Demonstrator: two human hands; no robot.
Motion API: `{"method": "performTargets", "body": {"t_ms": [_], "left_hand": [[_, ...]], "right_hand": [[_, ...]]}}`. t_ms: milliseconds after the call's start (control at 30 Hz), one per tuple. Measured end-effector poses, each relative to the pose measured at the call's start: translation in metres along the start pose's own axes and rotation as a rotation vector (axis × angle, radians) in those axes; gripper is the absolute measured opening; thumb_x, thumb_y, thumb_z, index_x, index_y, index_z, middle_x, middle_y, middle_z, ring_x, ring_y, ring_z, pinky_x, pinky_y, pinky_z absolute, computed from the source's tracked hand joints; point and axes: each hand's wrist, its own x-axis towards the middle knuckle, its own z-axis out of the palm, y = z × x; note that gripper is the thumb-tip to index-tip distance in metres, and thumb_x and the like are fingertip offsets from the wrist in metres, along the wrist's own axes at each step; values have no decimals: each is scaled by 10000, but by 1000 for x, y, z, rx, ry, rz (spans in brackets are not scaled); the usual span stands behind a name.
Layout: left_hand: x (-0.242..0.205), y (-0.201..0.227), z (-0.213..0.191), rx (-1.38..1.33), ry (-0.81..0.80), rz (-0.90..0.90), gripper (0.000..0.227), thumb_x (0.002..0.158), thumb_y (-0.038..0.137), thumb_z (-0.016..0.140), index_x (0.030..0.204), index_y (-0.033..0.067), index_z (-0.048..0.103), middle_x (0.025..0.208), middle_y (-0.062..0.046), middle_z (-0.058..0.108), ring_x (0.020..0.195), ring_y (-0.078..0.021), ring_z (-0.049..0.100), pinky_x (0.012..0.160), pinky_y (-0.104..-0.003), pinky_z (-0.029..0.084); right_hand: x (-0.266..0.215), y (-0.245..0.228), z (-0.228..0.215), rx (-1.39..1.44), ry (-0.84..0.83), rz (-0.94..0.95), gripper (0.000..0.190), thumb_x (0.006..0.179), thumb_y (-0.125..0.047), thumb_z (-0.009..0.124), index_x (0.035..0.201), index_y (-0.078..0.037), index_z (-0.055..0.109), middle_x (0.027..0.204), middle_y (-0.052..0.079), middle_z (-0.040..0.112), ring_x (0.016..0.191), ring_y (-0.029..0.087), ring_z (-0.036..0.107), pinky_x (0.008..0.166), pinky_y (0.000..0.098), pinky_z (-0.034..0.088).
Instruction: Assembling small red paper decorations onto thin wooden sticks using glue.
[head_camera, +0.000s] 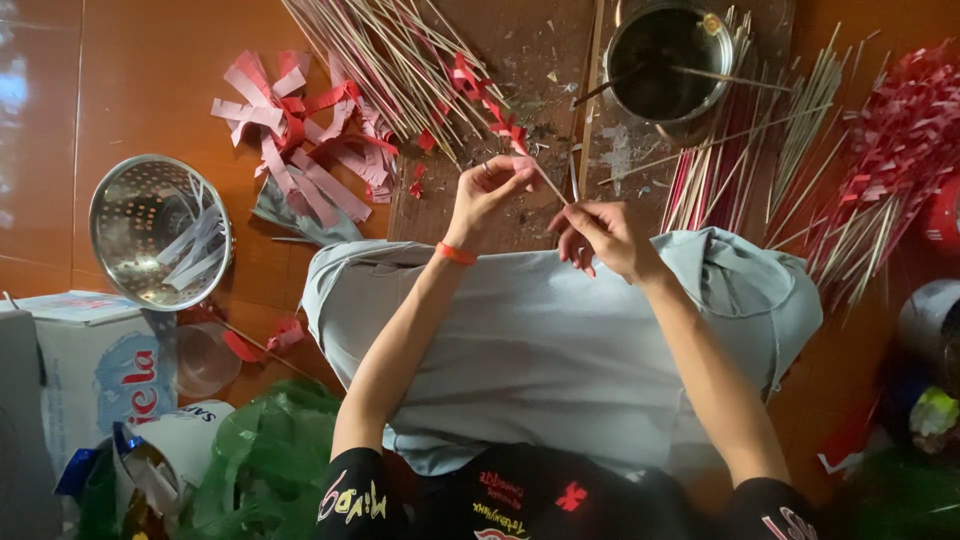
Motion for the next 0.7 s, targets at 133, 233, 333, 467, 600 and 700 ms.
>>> {"method": "performTargets", "body": {"t_ms": [133,233,333,467,600,700], "left_hand": [[-1,-9,0,3,-8,-2,154,1015,93,709,1106,-30,730,1031,-80,757,958,-143,715,867,-280,570],[-3,-4,5,-48,-4,-6,134,1011,95,718,1080,-21,722,1041,-72,755,977,-144,729,913,-301,602],[-1,-5,5,-17,33,-27,160,974,93,724,1091,-16,716,1035,-76,770,962,-154,752,892,-309,622],[-4,7,9,53,27,-15,171,973,95,736,1093,-27,738,1013,-79,777,940,-130,736,863,-298,618],[-6,13,10,74,-20,15,157,984,98,738,1069,-33,752,1012,-80,780,944,-122,735,887,-292,616],[-2,4,1,126,-13,-1,171,978,88,743,1086,-45,753,1011,-83,779,928,-122,727,858,-289,607]], "right_hand": [[-1,1,1,-55,-20,-38,391,1082,-290,480,1029,18,713,662,71,709,453,88,572,355,234,415],[0,2,1,-71,-21,-29,389,1087,-293,495,1036,18,723,661,56,703,454,75,558,368,218,408],[0,3,0,-72,-4,-25,385,1079,-299,503,1042,13,726,664,47,703,453,67,554,371,215,397],[4,12,-5,-97,35,-77,323,1045,-284,567,1046,-8,734,647,39,696,434,59,557,369,216,412],[5,23,-9,-146,109,-124,319,1065,-261,622,909,1,714,645,24,691,451,45,531,393,215,386],[4,15,-5,-237,160,-133,265,1030,-251,641,947,-21,744,638,16,677,437,46,492,379,221,348]]}}
